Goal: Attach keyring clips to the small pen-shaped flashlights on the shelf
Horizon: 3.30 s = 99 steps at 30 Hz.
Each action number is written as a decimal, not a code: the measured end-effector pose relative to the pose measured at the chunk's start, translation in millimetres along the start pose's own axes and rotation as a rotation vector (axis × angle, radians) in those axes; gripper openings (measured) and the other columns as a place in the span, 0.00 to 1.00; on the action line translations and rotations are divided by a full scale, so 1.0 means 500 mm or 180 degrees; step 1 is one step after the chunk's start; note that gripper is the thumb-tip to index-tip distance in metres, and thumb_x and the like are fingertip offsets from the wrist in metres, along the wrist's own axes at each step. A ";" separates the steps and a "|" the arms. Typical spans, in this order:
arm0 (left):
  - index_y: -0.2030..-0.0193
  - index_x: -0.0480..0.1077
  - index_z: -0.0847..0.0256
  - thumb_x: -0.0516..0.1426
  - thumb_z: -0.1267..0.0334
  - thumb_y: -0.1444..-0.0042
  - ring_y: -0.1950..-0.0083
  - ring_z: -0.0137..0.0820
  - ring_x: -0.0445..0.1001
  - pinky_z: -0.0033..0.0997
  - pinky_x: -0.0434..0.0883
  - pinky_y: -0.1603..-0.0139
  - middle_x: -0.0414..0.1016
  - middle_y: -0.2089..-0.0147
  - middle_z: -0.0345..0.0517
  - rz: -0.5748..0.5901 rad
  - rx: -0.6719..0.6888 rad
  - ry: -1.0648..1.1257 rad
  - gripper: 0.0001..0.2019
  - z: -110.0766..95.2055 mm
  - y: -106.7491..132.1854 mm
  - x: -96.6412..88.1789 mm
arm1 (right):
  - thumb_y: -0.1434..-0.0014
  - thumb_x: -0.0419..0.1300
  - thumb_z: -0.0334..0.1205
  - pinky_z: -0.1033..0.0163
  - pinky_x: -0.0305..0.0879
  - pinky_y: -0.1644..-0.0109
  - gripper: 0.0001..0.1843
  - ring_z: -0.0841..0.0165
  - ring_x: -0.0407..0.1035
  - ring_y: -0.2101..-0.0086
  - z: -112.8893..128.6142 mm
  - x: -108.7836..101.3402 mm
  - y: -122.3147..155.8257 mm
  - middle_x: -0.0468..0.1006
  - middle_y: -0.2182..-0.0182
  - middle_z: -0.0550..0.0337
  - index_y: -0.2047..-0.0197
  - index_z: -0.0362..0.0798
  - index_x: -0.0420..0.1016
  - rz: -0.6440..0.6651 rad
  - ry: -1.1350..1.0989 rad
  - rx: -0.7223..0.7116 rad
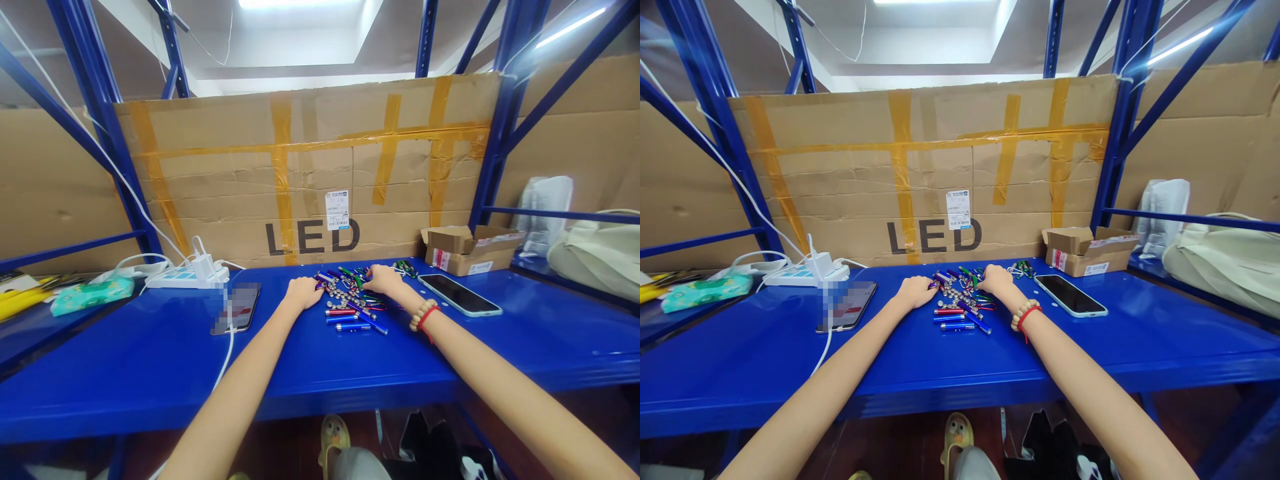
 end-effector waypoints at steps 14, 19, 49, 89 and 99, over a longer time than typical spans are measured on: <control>0.58 0.71 0.58 0.43 0.55 0.44 0.54 0.39 0.72 0.36 0.67 0.58 0.74 0.56 0.50 -0.0068 0.0033 0.0035 0.19 0.000 -0.002 0.000 | 0.50 0.54 0.39 0.62 0.63 0.63 0.11 0.60 0.71 0.61 0.007 -0.007 -0.003 0.78 0.65 0.52 0.67 0.48 0.77 -0.0436 -0.0391 -0.0201; 0.60 0.71 0.59 0.42 0.55 0.44 0.53 0.41 0.71 0.37 0.66 0.58 0.74 0.56 0.52 -0.0118 -0.0076 0.0145 0.19 0.001 -0.004 0.003 | 0.51 0.54 0.40 0.64 0.63 0.62 0.11 0.65 0.70 0.62 0.013 -0.030 0.004 0.78 0.65 0.61 0.65 0.53 0.76 -0.1099 -0.1065 -0.0373; 0.75 0.67 0.59 0.42 0.49 0.42 0.67 0.29 0.70 0.24 0.60 0.67 0.73 0.72 0.39 -0.1289 0.0154 0.2176 0.21 0.000 -0.004 -0.003 | 0.49 0.57 0.39 0.70 0.57 0.74 0.17 0.77 0.63 0.78 0.093 0.000 0.037 0.76 0.65 0.60 0.54 0.50 0.72 -0.0733 -0.2042 -0.2021; 0.61 0.69 0.53 0.42 0.55 0.40 0.59 0.34 0.72 0.26 0.63 0.64 0.76 0.63 0.42 -0.0871 0.0349 0.1289 0.16 -0.019 0.010 -0.012 | 0.46 0.53 0.42 0.67 0.44 0.74 0.12 0.70 0.65 0.75 0.118 0.017 0.061 0.75 0.76 0.57 0.75 0.46 0.73 -0.0910 -0.0049 -0.2363; 0.61 0.69 0.52 0.43 0.54 0.41 0.57 0.35 0.72 0.26 0.63 0.63 0.75 0.63 0.42 -0.0924 0.0267 0.1365 0.15 -0.017 0.009 -0.010 | 0.45 0.52 0.39 0.68 0.47 0.73 0.14 0.73 0.60 0.78 0.119 0.018 0.058 0.72 0.79 0.57 0.76 0.44 0.73 -0.0925 -0.0413 -0.2431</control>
Point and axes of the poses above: each hand's wrist, its own y-axis away from the middle knuckle, its own x-axis out of the palm, z = x × y, the point moved 4 cm from there along -y, towards the middle knuckle
